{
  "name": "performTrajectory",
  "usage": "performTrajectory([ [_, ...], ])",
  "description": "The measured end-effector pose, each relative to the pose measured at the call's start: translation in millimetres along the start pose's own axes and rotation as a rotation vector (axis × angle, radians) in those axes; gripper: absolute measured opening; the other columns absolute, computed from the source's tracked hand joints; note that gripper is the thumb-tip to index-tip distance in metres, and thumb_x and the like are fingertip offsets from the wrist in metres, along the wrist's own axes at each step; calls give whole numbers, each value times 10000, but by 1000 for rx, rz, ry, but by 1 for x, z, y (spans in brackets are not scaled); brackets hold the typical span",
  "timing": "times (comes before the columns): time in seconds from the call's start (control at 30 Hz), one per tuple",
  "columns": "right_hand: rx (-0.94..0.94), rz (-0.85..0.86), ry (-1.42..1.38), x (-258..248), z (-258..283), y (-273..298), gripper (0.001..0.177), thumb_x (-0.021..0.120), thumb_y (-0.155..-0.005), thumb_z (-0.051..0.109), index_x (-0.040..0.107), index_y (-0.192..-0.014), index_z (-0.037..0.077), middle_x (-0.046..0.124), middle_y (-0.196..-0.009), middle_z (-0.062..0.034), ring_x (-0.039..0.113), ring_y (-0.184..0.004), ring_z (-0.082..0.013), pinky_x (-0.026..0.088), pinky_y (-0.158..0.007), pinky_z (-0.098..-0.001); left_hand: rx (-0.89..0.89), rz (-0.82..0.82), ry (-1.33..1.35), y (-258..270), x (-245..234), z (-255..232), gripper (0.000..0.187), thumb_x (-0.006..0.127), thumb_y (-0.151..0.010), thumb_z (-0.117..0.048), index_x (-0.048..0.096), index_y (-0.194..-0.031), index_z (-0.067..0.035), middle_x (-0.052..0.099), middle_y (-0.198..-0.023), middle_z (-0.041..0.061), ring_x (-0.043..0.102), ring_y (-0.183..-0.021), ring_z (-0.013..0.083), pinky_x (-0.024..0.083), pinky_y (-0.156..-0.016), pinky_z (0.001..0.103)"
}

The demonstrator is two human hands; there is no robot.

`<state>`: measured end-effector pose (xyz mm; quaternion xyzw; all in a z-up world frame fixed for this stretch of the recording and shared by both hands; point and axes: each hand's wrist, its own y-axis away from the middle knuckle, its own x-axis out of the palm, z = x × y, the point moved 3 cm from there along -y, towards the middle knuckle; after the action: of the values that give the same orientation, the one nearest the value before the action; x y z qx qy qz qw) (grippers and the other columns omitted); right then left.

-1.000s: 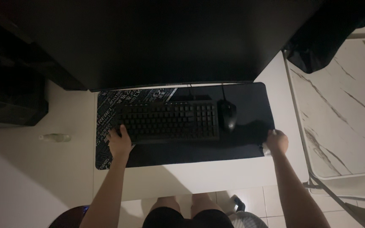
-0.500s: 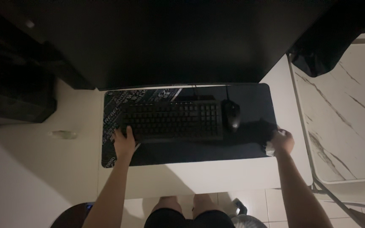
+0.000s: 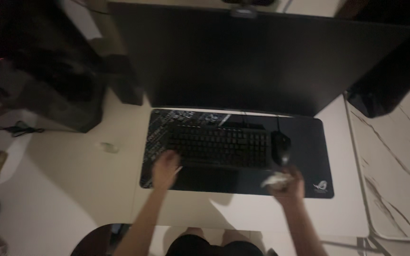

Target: The person wipes a desk surface and keyboard with a tissue, then sweeps debris from the floor into a dustpan. They also reposition an office chair and handle a spray bottle.

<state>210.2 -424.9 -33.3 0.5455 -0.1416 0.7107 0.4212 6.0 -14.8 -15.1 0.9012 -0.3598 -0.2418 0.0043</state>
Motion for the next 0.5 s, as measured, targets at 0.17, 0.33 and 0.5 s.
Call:
performTrajectory([
  [0.17, 122, -466, 365, 133, -127, -10, 535, 526, -1014, 346, 460, -1432, 20, 585, -1229, -145, 615, -1097, -248, 521, -954, -427, -623, 486, 417, 65, 32, -77, 707, 527, -903, -639, 485, -1460, -206, 602, -1338, 89, 655, -1119, 300, 601, -870, 464],
  [0.33, 245, 113, 1456, 218, -234, 3, 658, 292, -1081, 448, 233, -1610, 60, 248, -1621, -201, 256, -1453, -340, 279, -1156, -489, -563, 374, 1049, 66, 16, -62, 512, 544, -972, -590, 601, -1178, -125, 646, -1116, 90, 668, -990, 237, 591, -850, 422],
  [0.5, -133, 592, 1686, 271, -276, 15, 595, 375, -1106, 289, 240, -1602, -11, 339, -1640, -256, 286, -1522, -354, 136, -1209, -490, -657, 8, 944, 32, -26, -12, 369, 511, -1023, -368, 686, -991, -45, 681, -916, 116, 665, -860, 273, 577, -772, 441],
])
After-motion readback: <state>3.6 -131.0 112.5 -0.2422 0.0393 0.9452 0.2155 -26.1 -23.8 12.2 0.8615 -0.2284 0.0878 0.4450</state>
